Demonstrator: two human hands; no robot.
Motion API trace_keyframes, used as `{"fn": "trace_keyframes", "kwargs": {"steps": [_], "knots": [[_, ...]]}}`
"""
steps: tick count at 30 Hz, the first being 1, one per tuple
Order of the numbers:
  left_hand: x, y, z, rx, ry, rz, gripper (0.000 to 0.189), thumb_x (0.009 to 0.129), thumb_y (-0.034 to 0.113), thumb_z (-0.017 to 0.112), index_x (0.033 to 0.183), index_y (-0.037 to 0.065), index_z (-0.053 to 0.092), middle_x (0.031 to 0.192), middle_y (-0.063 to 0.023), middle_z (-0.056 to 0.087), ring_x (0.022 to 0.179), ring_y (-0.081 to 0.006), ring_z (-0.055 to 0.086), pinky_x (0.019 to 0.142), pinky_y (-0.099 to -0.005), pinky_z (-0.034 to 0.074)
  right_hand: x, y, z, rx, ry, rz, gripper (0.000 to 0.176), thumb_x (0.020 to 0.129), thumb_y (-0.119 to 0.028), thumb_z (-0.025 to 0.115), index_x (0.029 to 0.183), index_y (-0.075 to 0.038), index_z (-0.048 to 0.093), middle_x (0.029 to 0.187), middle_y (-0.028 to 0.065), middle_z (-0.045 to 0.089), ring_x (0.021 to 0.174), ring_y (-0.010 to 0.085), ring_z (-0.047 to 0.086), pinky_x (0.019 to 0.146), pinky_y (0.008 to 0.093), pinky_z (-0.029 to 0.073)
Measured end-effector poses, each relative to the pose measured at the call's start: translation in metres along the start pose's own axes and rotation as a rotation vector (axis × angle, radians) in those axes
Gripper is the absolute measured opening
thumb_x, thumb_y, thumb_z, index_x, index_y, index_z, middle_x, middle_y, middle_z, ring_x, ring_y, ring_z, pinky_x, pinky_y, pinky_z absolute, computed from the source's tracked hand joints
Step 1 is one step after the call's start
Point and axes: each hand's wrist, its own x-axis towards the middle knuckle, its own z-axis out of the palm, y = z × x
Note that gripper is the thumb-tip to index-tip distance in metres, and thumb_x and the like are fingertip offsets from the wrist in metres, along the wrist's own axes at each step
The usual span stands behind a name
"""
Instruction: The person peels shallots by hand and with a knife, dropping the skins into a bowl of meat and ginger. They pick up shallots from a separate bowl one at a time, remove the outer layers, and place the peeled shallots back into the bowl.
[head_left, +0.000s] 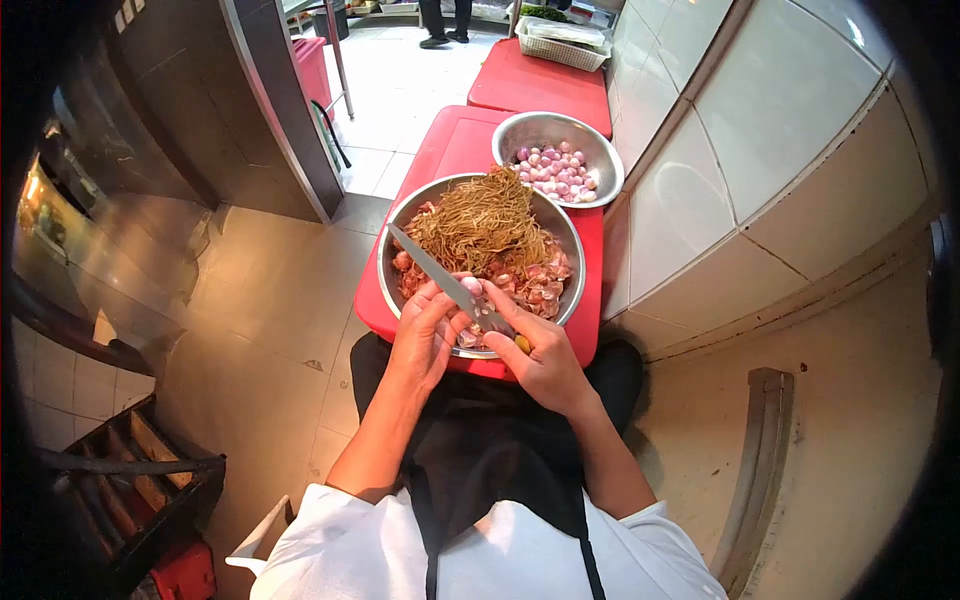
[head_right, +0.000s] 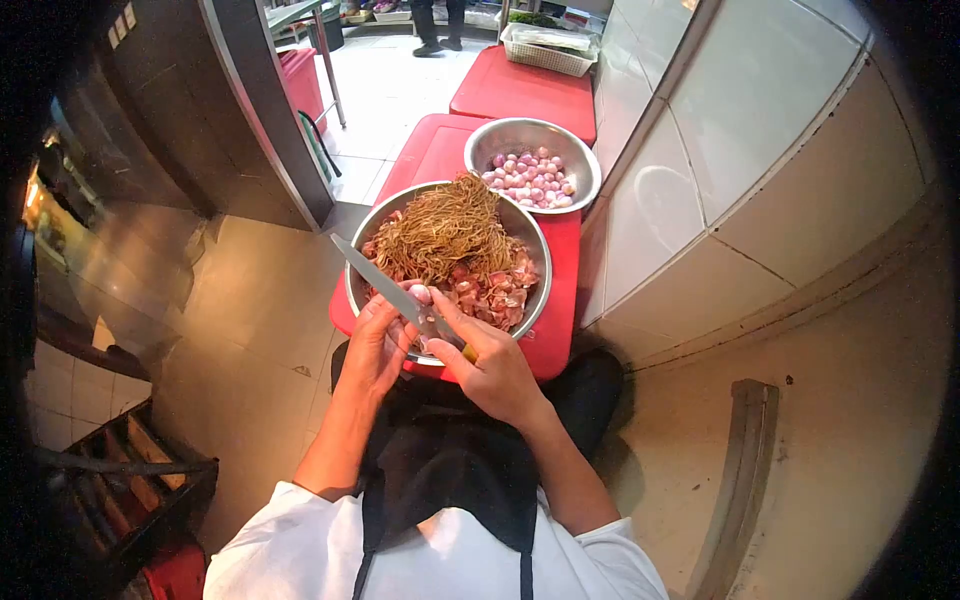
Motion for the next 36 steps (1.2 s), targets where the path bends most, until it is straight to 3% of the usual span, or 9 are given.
{"fn": "trace_keyframes", "kwargs": {"steps": [12,16,19,22,24,26,28,32,36], "knots": [[-0.011,0.004,0.007,0.139,0.022,-0.007,0.025,0.097,0.010,0.064,0.118,-0.002,0.062,0.107,-0.0093,0.071,0.095,-0.0153,0.069,0.084,-0.0284,0.058,0.002,0.013,0.002,-0.011,0.064,-0.086,0.049,0.100,-0.016,0.061,0.146,-0.001,0.050,0.115,0.0181,0.069,0.100,0.0224,0.068,0.085,0.0305,0.051],[-0.017,0.013,0.026,0.145,0.083,-0.020,0.026,0.096,0.010,0.065,0.119,-0.002,0.063,0.107,-0.0099,0.071,0.093,-0.0156,0.069,0.083,-0.0286,0.058,-0.004,0.012,-0.006,0.517,0.056,0.398,0.046,0.106,-0.025,0.053,0.147,-0.004,0.049,0.095,0.0079,0.067,0.075,0.0137,0.066,0.065,0.0241,0.049],[-0.017,0.018,0.033,0.230,0.089,0.012,0.026,0.096,0.011,0.066,0.119,-0.002,0.063,0.106,-0.0099,0.072,0.090,-0.0149,0.069,0.081,-0.0271,0.057,-0.004,0.028,-0.009,0.648,0.103,0.519,0.048,0.107,-0.033,0.049,0.148,-0.006,0.049,0.079,0.0025,0.061,0.050,0.0099,0.054,0.049,0.0248,0.043],[-0.009,0.022,0.054,0.527,0.064,0.172,0.027,0.096,0.013,0.068,0.118,-0.003,0.064,0.103,-0.0099,0.072,0.087,-0.0137,0.068,0.078,-0.0244,0.054,-0.007,0.033,-0.011,0.304,0.056,0.513,0.051,0.105,-0.032,0.052,0.147,-0.005,0.049,0.090,0.0117,0.069,0.066,0.0186,0.067,0.061,0.0316,0.051],[0.003,0.032,0.088,0.809,-0.006,0.356,0.027,0.096,0.014,0.069,0.116,-0.003,0.065,0.102,-0.0096,0.072,0.085,-0.0128,0.068,0.076,-0.0229,0.052,-0.012,0.042,-0.007,0.059,0.078,0.288,0.052,0.102,-0.031,0.054,0.146,-0.004,0.049,0.111,0.0276,0.068,0.102,0.0373,0.068,0.085,0.0423,0.051],[0.033,0.036,0.113,1.064,-0.058,0.493,0.026,0.092,0.013,0.073,0.112,-0.004,0.069,0.096,-0.0089,0.073,0.084,-0.0111,0.068,0.073,-0.0250,0.054,-0.013,0.030,-0.012,-0.037,0.029,0.219,0.052,0.102,-0.031,0.054,0.145,-0.003,0.049,0.121,0.0320,0.063,0.117,0.0439,0.061,0.095,0.0455,0.048],[0.072,0.039,0.141,1.362,-0.122,0.577,0.028,0.090,0.016,0.075,0.110,-0.004,0.070,0.092,-0.0092,0.073,0.080,-0.0115,0.068,0.071,-0.0266,0.054,-0.014,0.028,-0.012,-0.083,0.018,0.208,0.051,0.101,-0.032,0.055,0.142,-0.003,0.052,0.120,0.0301,0.064,0.113,0.0448,0.061,0.094,0.0468,0.049],[0.215,0.010,0.129,1.405,-0.147,0.384,0.042,0.086,0.029,0.078,0.114,-0.002,0.070,0.095,-0.0126,0.074,0.082,-0.0151,0.070,0.074,-0.0303,0.055,-0.025,0.028,-0.013,-0.096,0.059,0.200,0.050,0.100,-0.033,0.057,0.139,-0.002,0.054,0.118,0.0282,0.065,0.111,0.0440,0.063,0.093,0.0478,0.049],[0.238,0.011,0.145,1.583,0.037,0.725,0.045,0.088,0.028,0.076,0.121,0.000,0.067,0.108,-0.0204,0.072,0.090,-0.0246,0.073,0.079,-0.0358,0.057,-0.032,0.021,-0.028,-0.066,0.064,0.290,0.052,0.098,-0.031,0.062,0.140,-0.002,0.053,0.116,0.0278,0.066,0.104,0.0411,0.067,0.089,0.0442,0.052]]}}
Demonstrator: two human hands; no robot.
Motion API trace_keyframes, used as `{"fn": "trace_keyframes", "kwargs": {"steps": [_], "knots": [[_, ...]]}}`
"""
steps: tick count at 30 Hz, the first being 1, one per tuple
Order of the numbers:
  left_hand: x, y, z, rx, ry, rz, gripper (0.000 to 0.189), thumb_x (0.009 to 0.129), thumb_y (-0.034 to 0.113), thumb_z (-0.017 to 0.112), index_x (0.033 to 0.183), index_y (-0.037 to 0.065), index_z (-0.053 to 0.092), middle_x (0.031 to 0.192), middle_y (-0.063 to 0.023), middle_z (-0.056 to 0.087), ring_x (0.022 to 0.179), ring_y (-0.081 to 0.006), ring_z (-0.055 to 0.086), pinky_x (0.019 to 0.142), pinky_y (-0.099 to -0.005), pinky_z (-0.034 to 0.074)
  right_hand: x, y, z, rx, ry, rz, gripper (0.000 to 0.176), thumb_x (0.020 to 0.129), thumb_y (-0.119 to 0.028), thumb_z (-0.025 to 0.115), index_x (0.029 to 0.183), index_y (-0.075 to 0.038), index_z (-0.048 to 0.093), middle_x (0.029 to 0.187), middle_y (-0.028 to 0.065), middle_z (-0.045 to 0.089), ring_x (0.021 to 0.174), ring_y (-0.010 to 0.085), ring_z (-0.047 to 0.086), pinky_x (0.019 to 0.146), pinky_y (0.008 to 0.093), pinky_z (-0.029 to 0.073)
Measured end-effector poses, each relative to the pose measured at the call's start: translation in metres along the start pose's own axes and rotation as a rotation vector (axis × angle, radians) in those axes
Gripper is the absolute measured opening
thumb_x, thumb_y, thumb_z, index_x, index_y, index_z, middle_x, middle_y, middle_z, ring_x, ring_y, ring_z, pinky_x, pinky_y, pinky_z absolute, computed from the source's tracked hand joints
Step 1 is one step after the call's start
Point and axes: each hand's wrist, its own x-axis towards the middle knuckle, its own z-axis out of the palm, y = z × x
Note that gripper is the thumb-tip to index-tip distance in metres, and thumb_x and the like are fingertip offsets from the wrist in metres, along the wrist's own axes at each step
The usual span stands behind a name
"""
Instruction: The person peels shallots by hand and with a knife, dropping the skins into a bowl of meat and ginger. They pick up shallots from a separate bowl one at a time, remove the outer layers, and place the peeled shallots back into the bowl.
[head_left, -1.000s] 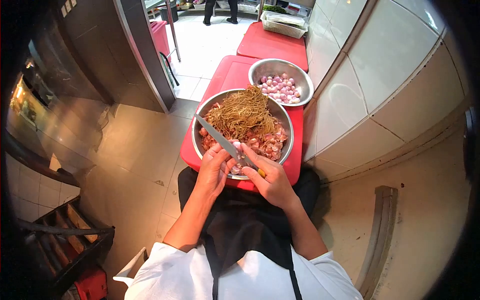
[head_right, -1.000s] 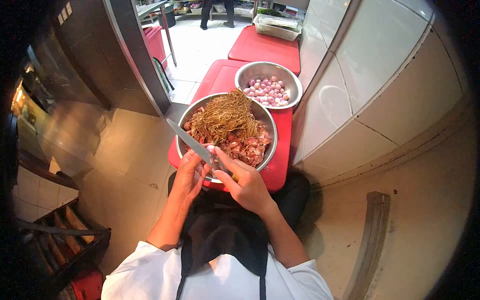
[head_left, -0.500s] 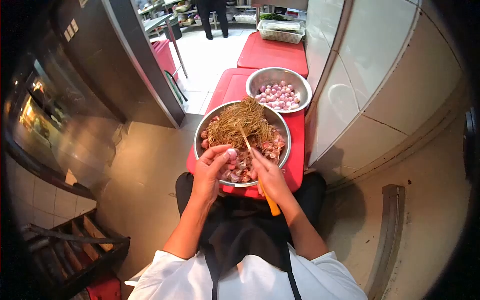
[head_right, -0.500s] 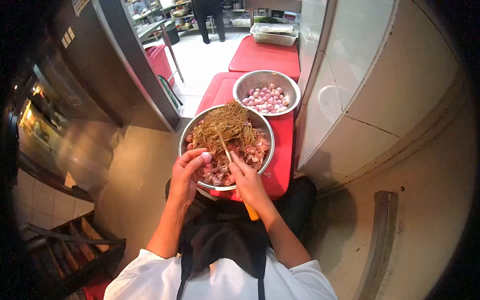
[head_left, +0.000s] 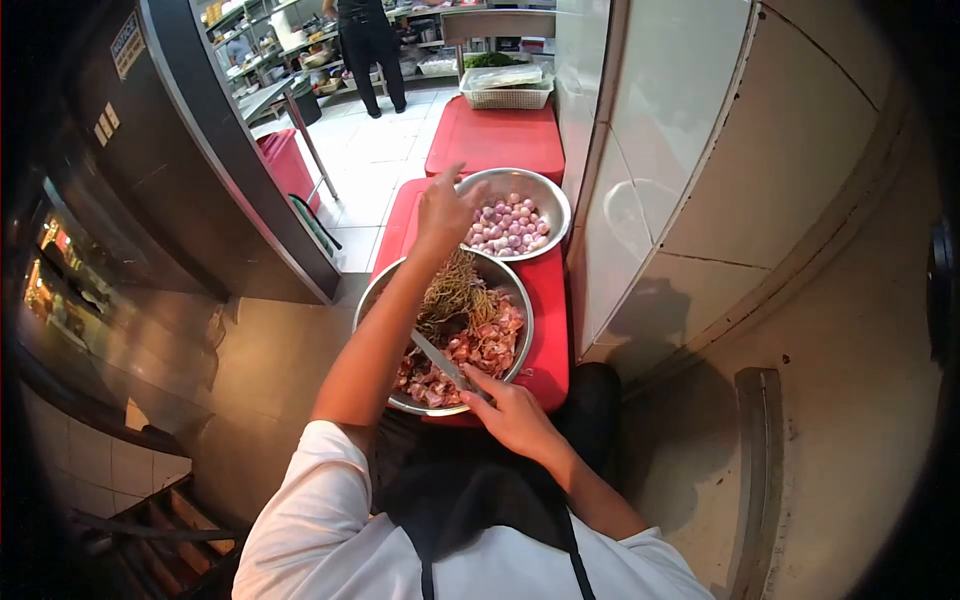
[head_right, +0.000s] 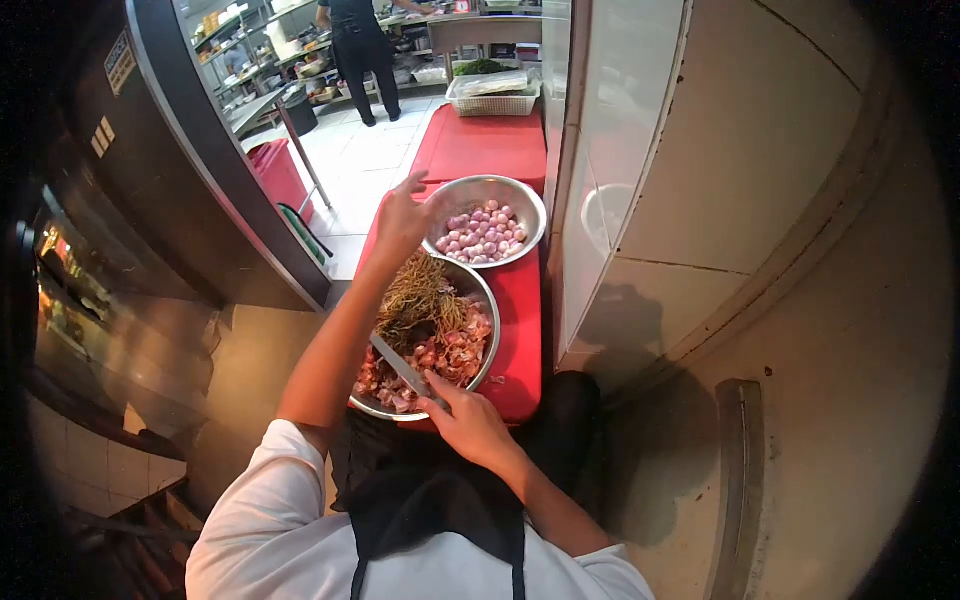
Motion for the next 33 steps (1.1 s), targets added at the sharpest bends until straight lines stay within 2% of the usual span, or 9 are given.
{"fn": "trace_keyframes", "kwargs": {"steps": [3,5,8,10,11,14,20,27,33], "knots": [[-0.012,0.016,-0.049,-0.140,-0.046,0.019,0.045,0.090,0.027,0.075,0.126,0.000,0.066,0.116,-0.0185,0.071,0.091,-0.0217,0.072,0.078,-0.0343,0.056,-0.003,-0.007,-0.016,0.108,-0.053,0.156,0.056,0.096,-0.027,0.066,0.145,-0.005,0.050,0.099,0.0184,0.064,0.083,0.0254,0.063,0.073,0.0352,0.049],[-0.037,0.010,-0.086,-0.248,-0.068,-0.007,0.041,0.093,0.023,0.073,0.126,0.001,0.067,0.113,-0.0138,0.072,0.087,-0.0165,0.069,0.076,-0.0307,0.055,-0.002,0.005,-0.013,0.194,-0.044,0.168,0.058,0.097,-0.024,0.066,0.150,-0.011,0.047,0.067,-0.0003,0.058,0.049,0.0051,0.046,0.048,0.0243,0.042],[-0.085,-0.007,-0.139,-0.227,-0.028,-0.161,0.029,0.092,0.019,0.071,0.113,-0.001,0.072,0.105,-0.0151,0.074,0.084,-0.0199,0.071,0.072,-0.0344,0.055,0.003,0.013,-0.013,0.322,-0.109,0.307,0.054,0.099,-0.018,0.060,0.150,-0.008,0.046,0.072,0.0015,0.060,0.050,0.0074,0.051,0.047,0.0244,0.043],[-0.125,-0.045,-0.161,-0.093,-0.027,-0.237,0.024,0.091,0.018,0.072,0.107,0.000,0.074,0.101,-0.0153,0.074,0.082,-0.0201,0.071,0.070,-0.0343,0.055,0.009,0.013,-0.012,0.600,-0.093,0.372,0.038,0.103,-0.022,0.052,0.133,0.000,0.058,0.079,0.0057,0.065,0.048,0.0095,0.054,0.045,0.0245,0.045],[-0.144,-0.061,-0.169,-0.031,-0.032,-0.264,0.022,0.090,0.017,0.073,0.104,0.000,0.075,0.100,-0.0154,0.074,0.082,-0.0202,0.071,0.069,-0.0342,0.055,0.010,0.023,-0.011,0.700,-0.142,0.373,0.034,0.106,-0.031,0.044,0.112,-0.001,0.058,0.082,0.0102,0.067,0.048,0.0116,0.055,0.044,0.0249,0.046],[-0.195,-0.083,-0.178,0.017,-0.115,-0.388,0.016,0.085,0.011,0.074,0.097,0.001,0.076,0.094,-0.0156,0.074,0.082,-0.0257,0.071,0.070,-0.0377,0.054,0.017,0.000,-0.012,0.761,-0.162,0.431,0.037,0.108,-0.038,0.043,0.101,-0.004,0.055,0.082,0.0098,0.065,0.046,0.0123,0.055,0.043,0.0254,0.047],[-0.226,-0.087,-0.149,0.354,-0.287,-0.108,0.014,0.078,0.010,0.076,0.089,0.002,0.075,0.087,-0.0140,0.069,0.093,-0.0345,0.066,0.083,-0.0419,0.053,0.021,0.014,-0.001,0.490,-0.160,0.468,0.043,0.109,-0.043,0.039,0.100,-0.004,0.054,0.073,0.0040,0.057,0.047,0.0094,0.052,0.044,0.0244,0.043],[-0.215,-0.084,-0.099,0.383,-0.137,-0.165,0.037,0.073,0.014,0.083,0.101,0.001,0.062,0.102,-0.0203,0.061,0.098,-0.0369,0.064,0.083,-0.0425,0.054,0.015,0.005,-0.001,0.384,-0.030,0.272,0.043,0.108,-0.044,0.038,0.094,-0.006,0.052,0.078,0.0048,0.056,0.051,0.0098,0.050,0.048,0.0249,0.043],[-0.215,-0.092,-0.095,0.374,-0.187,-0.282,0.049,0.073,0.011,0.083,0.113,0.002,0.056,0.114,-0.0190,0.058,0.095,-0.0393,0.066,0.076,-0.0460,0.055,0.003,0.004,-0.001,0.528,-0.116,0.462,0.046,0.108,-0.044,0.036,0.086,-0.006,0.049,0.073,0.0026,0.050,0.051,0.0090,0.048,0.046,0.0249,0.039]]}}
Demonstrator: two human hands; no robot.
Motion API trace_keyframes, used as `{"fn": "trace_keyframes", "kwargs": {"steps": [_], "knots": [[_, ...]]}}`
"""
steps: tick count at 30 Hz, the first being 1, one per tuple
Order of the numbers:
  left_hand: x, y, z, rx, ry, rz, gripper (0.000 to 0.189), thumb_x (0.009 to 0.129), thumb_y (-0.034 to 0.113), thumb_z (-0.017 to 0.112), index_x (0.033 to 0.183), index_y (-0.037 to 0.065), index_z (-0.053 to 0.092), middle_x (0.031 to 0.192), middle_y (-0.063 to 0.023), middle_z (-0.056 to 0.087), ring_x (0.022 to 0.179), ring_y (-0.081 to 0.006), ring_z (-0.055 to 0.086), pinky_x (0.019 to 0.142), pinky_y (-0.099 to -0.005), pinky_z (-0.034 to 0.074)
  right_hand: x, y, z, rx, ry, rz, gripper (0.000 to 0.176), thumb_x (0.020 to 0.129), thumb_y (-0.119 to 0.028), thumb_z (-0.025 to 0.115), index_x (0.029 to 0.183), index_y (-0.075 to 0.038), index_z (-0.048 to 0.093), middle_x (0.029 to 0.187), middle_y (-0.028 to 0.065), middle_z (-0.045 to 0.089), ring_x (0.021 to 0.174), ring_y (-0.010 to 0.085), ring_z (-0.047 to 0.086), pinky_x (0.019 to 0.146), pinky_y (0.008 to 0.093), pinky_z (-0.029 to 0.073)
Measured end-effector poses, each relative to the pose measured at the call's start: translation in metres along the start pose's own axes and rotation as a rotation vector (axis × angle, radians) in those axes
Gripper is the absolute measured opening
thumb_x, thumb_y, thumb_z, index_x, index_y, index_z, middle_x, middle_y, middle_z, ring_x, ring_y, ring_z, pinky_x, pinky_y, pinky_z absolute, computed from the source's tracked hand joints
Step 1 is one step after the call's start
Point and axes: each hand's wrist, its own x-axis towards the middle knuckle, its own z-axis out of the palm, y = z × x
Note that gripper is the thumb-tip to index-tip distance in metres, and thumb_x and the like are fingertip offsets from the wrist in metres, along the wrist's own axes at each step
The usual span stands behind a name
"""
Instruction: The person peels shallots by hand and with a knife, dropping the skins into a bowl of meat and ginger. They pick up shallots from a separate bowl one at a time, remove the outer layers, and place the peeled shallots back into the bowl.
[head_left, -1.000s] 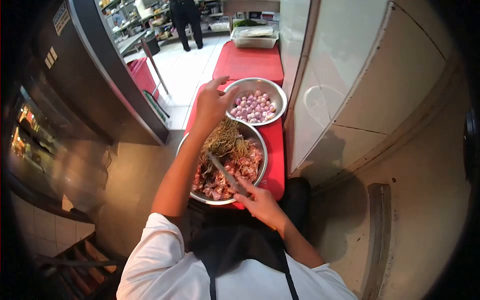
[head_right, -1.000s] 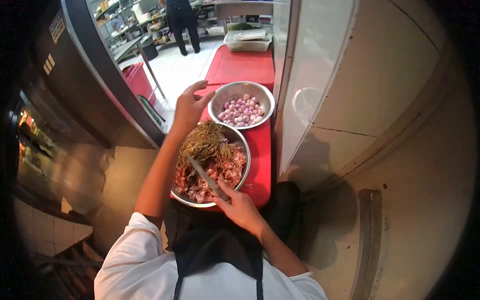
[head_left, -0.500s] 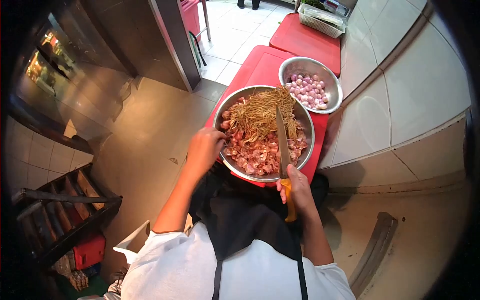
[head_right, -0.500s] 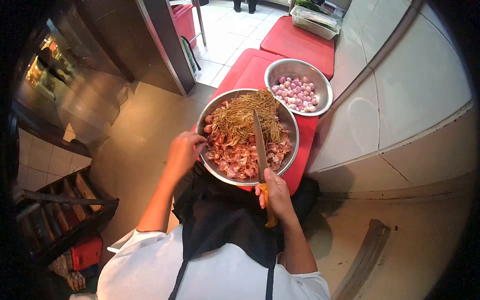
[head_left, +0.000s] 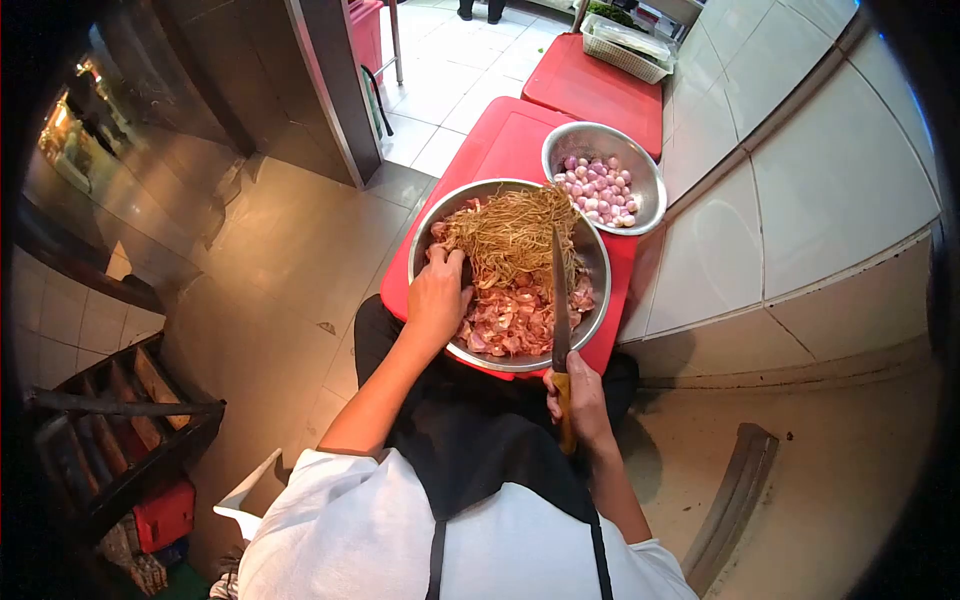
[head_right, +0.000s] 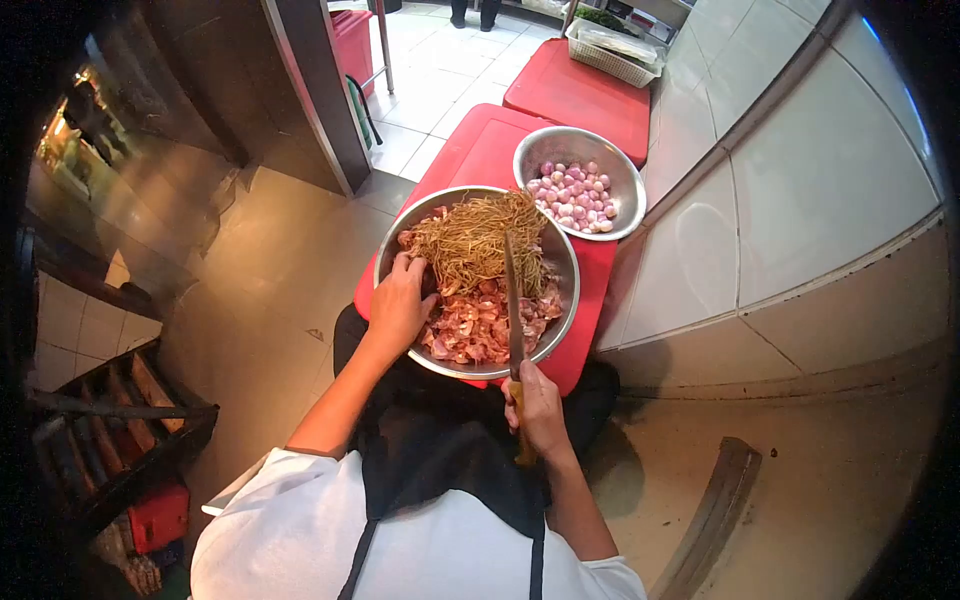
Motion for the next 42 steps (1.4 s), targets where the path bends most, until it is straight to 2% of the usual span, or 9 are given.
{"fn": "trace_keyframes", "kwargs": {"steps": [8,14,16,19,21,24,29,35,42], "knots": [[0.010,-0.003,0.000,0.027,-0.011,-0.017,0.039,0.077,0.012,0.078,0.109,0.004,0.056,0.127,-0.0261,0.056,0.088,-0.0406,0.068,0.073,-0.0470,0.057,0.025,-0.019,0.017,-0.090,-0.014,-0.119,0.050,0.109,-0.047,0.034,0.087,-0.005,0.052,0.063,-0.0008,0.046,0.048,0.0073,0.044,0.045,0.0243,0.036],[0.001,-0.009,-0.010,-0.146,0.120,-0.009,0.031,0.080,0.009,0.072,0.108,0.002,0.062,0.112,-0.0207,0.065,0.089,-0.0357,0.069,0.077,-0.0434,0.056,0.037,-0.011,0.007,-0.062,-0.007,-0.093,0.051,0.109,-0.047,0.033,0.092,-0.005,0.056,0.062,-0.0016,0.046,0.047,0.0067,0.044,0.044,0.0239,0.036],[-0.002,-0.016,-0.014,-0.369,0.109,-0.055,0.035,0.080,0.009,0.072,0.113,0.001,0.063,0.104,-0.0175,0.067,0.087,-0.0301,0.070,0.078,-0.0402,0.055,0.036,-0.012,0.006,-0.076,0.008,-0.085,0.050,0.110,-0.045,0.033,0.094,-0.004,0.058,0.062,-0.0022,0.046,0.047,0.0061,0.043,0.044,0.0237,0.035],[-0.007,-0.019,-0.020,-0.798,0.019,-0.240,0.036,0.085,0.006,0.072,0.119,-0.001,0.064,0.097,-0.0083,0.069,0.081,-0.0141,0.066,0.077,-0.0298,0.055,0.040,-0.017,0.011,-0.157,-0.043,-0.129,0.058,0.110,-0.043,0.032,0.140,0.002,0.053,0.070,-0.0006,0.050,0.048,0.0065,0.044,0.044,0.0238,0.036],[-0.007,-0.020,-0.017,-1.193,0.003,-0.355,0.030,0.087,0.005,0.071,0.116,-0.002,0.065,0.096,-0.0053,0.068,0.080,-0.0093,0.064,0.076,-0.0258,0.054,0.040,-0.027,0.023,-0.182,-0.103,-0.172,0.055,0.110,-0.040,0.035,0.142,0.001,0.052,0.070,-0.0010,0.050,0.048,0.0057,0.043,0.043,0.0229,0.035],[-0.008,-0.023,-0.012,-1.250,-0.014,-0.371,0.029,0.091,-0.001,0.066,0.119,-0.003,0.063,0.106,-0.0065,0.070,0.083,-0.0079,0.065,0.073,-0.0211,0.053,0.057,-0.038,0.041,-0.265,-0.151,-0.247,0.048,0.109,-0.031,0.042,0.142,0.001,0.053,0.069,-0.0026,0.051,0.055,0.0046,0.047,0.049,0.0220,0.038],[-0.005,-0.020,-0.004,-1.159,0.068,-0.345,0.029,0.087,0.001,0.073,0.115,-0.003,0.066,0.096,-0.0034,0.072,0.079,-0.0053,0.063,0.073,-0.0197,0.051,0.088,-0.048,0.061,-0.293,-0.176,-0.215,0.042,0.108,-0.027,0.045,0.141,-0.003,0.056,0.070,-0.0029,0.054,0.063,0.0042,0.052,0.055,0.0217,0.041],[-0.004,-0.010,-0.013,-1.034,0.148,-0.323,0.024,0.086,0.003,0.077,0.107,-0.004,0.069,0.094,-0.0032,0.072,0.079,-0.0061,0.064,0.077,-0.0221,0.053,0.098,-0.052,0.072,-0.172,-0.231,-0.029,0.045,0.108,-0.033,0.045,0.145,-0.008,0.052,0.065,-0.0031,0.050,0.043,0.0048,0.042,0.038,0.0218,0.032],[-0.010,-0.013,-0.003,-1.066,0.146,-0.316,0.025,0.085,0.000,0.076,0.108,-0.006,0.068,0.095,-0.0066,0.073,0.083,-0.0080,0.067,0.076,-0.0220,0.054,0.095,-0.048,0.069,-0.070,-0.329,0.022,0.051,0.108,-0.039,0.041,0.151,-0.010,0.045,0.067,0.0000,0.050,0.044,0.0059,0.042,0.038,0.0213,0.032]]}}
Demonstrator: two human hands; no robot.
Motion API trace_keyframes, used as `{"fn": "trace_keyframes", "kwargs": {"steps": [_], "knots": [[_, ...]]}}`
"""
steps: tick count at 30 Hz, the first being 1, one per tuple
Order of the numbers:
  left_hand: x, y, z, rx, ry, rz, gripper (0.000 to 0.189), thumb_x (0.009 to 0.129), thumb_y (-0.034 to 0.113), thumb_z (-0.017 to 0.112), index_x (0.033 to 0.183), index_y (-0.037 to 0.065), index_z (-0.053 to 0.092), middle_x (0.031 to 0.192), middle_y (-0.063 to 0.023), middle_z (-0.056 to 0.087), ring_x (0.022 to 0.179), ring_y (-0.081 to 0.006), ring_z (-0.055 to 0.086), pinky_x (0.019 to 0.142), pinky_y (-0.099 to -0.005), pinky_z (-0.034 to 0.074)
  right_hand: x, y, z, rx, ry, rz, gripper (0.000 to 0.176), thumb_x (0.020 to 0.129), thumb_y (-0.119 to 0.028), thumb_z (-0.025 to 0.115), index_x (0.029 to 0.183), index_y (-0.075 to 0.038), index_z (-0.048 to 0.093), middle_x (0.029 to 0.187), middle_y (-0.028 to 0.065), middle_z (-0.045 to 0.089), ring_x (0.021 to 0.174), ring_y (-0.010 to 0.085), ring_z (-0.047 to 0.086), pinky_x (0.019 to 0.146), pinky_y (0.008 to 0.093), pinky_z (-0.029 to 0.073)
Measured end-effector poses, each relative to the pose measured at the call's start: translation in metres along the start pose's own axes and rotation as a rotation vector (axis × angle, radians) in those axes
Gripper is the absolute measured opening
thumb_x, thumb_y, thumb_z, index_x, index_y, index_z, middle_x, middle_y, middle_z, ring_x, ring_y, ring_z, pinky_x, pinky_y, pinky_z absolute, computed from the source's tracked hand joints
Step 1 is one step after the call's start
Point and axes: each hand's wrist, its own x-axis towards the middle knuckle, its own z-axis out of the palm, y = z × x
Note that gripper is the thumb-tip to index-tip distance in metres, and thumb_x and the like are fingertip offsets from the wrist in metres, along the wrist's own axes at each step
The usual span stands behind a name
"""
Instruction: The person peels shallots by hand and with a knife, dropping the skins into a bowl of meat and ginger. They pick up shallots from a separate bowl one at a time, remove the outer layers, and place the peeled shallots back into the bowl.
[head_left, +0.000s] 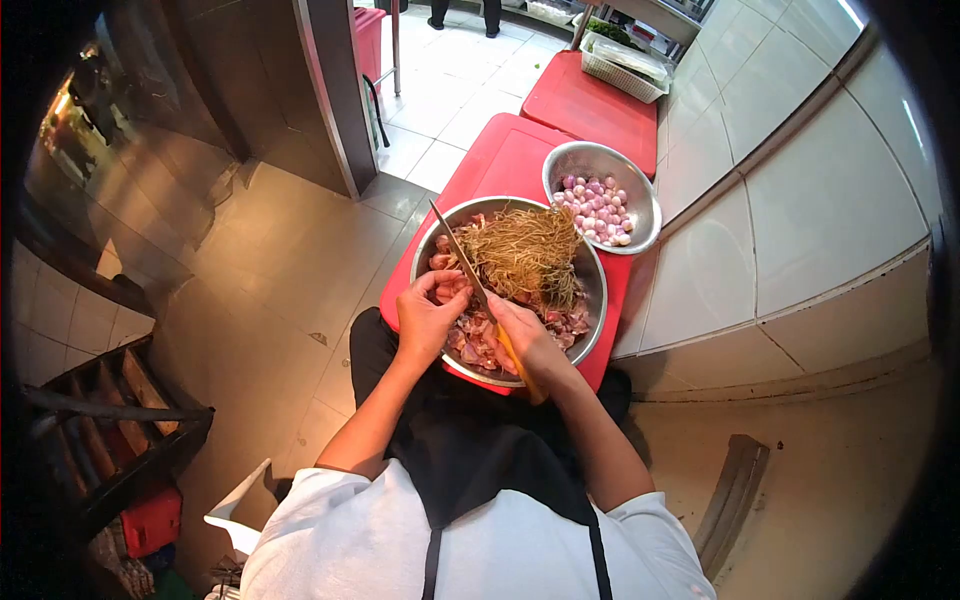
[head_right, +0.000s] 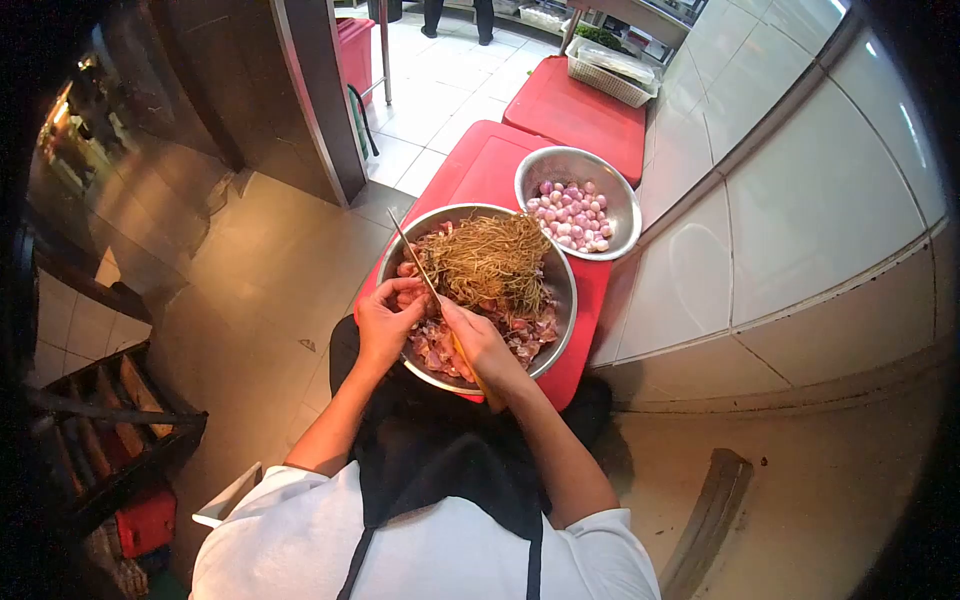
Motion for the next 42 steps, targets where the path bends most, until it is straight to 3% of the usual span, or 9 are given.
{"fn": "trace_keyframes", "kwargs": {"steps": [11,21,24,27,30,32,34,38,42], "knots": [[-0.010,-0.002,0.004,0.065,0.064,0.211,0.024,0.083,-0.006,0.074,0.106,-0.004,0.071,0.093,-0.0043,0.071,0.079,-0.0079,0.066,0.073,-0.0225,0.055,0.009,0.008,0.010,0.033,0.049,-0.025,0.055,0.107,-0.041,0.043,0.151,-0.008,0.042,0.066,0.0023,0.052,0.041,0.0084,0.045,0.036,0.0242,0.034],[-0.015,-0.005,-0.004,0.300,0.098,0.317,0.024,0.079,-0.004,0.077,0.102,-0.004,0.071,0.093,-0.0072,0.071,0.079,-0.0093,0.067,0.072,-0.0238,0.055,0.023,0.021,0.021,0.014,0.127,-0.029,0.037,0.107,-0.039,0.045,0.119,-0.006,0.058,0.065,0.0030,0.054,0.039,0.0096,0.046,0.035,0.0247,0.035],[-0.017,-0.002,-0.004,0.444,0.126,0.511,0.023,0.078,-0.003,0.078,0.101,-0.004,0.071,0.093,-0.0076,0.072,0.082,-0.0091,0.068,0.073,-0.0238,0.055,0.025,0.022,0.022,0.025,0.135,-0.003,0.037,0.107,-0.039,0.045,0.112,-0.006,0.059,0.065,0.0030,0.054,0.039,0.0096,0.046,0.034,0.0246,0.036],[-0.016,-0.009,-0.005,0.465,0.127,0.562,0.027,0.078,0.000,0.079,0.103,-0.004,0.069,0.096,-0.0101,0.071,0.084,-0.0135,0.069,0.072,-0.0268,0.056,0.026,0.020,0.021,0.104,0.120,0.023,0.040,0.107,-0.043,0.043,0.105,-0.007,0.060,0.066,0.0029,0.055,0.038,0.0095,0.045,0.035,0.0243,0.035],[-0.017,-0.019,-0.004,-0.043,0.077,0.154,0.025,0.083,-0.001,0.076,0.107,-0.002,0.067,0.100,-0.0094,0.071,0.090,-0.0144,0.070,0.077,-0.0276,0.058,0.023,0.011,0.019,0.321,0.036,0.101,0.047,0.107,-0.051,0.039,0.103,-0.008,0.058,0.068,0.0030,0.056,0.038,0.0089,0.042,0.037,0.0237,0.035],[-0.010,-0.017,-0.011,-0.229,0.035,0.027,0.025,0.087,-0.002,0.071,0.111,-0.002,0.065,0.101,-0.0093,0.071,0.089,-0.0158,0.070,0.080,-0.0299,0.059,0.020,0.009,0.004,0.539,-0.115,0.222,0.049,0.106,-0.054,0.039,0.110,-0.009,0.056,0.073,0.0043,0.059,0.038,0.0085,0.041,0.037,0.0233,0.034],[-0.009,0.000,-0.015,-0.425,-0.057,-0.089,0.027,0.092,0.001,0.064,0.118,-0.001,0.062,0.108,-0.0109,0.070,0.094,-0.0158,0.069,0.086,-0.0293,0.058,0.019,0.013,-0.001,0.624,-0.193,0.177,0.052,0.106,-0.057,0.036,0.113,-0.009,0.055,0.076,0.0044,0.060,0.039,0.0080,0.041,0.038,0.0228,0.034],[-0.005,0.004,-0.016,-0.629,-0.169,-0.171,0.031,0.093,0.006,0.064,0.123,-0.001,0.059,0.120,-0.0134,0.066,0.105,-0.0162,0.065,0.090,-0.0280,0.056,0.014,0.017,-0.003,0.680,-0.220,0.098,0.051,0.107,-0.056,0.034,0.117,-0.010,0.053,0.082,0.0045,0.061,0.039,0.0074,0.041,0.038,0.0224,0.033],[-0.009,0.007,-0.005,-0.397,-0.169,-0.117,0.032,0.092,0.005,0.068,0.123,-0.001,0.061,0.116,-0.0120,0.068,0.102,-0.0156,0.067,0.090,-0.0277,0.056,0.007,0.015,-0.008,0.637,-0.179,0.094,0.051,0.107,-0.056,0.034,0.116,-0.010,0.053,0.081,0.0047,0.060,0.039,0.0074,0.041,0.038,0.0221,0.034]]}}
